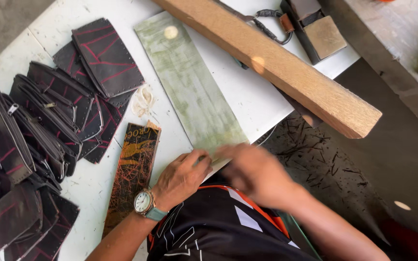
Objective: The person aligns a long strip of light green woven fabric on a white workbench, uses a metal ruler to measure, and cuts the fabric into narrower strips with a utility knife. The cut pieces are set aside on the bench.
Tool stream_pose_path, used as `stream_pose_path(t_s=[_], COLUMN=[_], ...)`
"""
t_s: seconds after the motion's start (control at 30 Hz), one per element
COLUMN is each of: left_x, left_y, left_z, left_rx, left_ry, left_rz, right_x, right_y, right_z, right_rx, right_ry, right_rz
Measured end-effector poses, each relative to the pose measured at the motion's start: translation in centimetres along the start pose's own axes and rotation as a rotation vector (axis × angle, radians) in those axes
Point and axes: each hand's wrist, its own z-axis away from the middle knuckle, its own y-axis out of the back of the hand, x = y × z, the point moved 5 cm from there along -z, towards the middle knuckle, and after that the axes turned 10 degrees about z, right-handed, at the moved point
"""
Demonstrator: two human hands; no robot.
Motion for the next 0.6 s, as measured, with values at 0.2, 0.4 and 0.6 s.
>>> stream_pose_path(t_s=[0.2, 0.4, 0.6], left_x=[0.0, 0.7, 0.9], left_y=[0.2, 0.7, 1.3], left_z=[0.3, 0.0, -0.3], left_rx=[0.024, 0.006, 0.084], left_ry=[-0.052, 0.014, 0.006], left_rz=[0.000, 0.049, 0.057], right_x=[-0.3, 2.4, 2.2], right_y=[-4.1, -3.7, -2.5], right_z=[-1.6, 0.6, 3.3], right_rx=[-0.135, -0.123, 0.065], right_ry=[0.173, 0.147, 0.164], right_rz=[0.278, 0.427, 0.411])
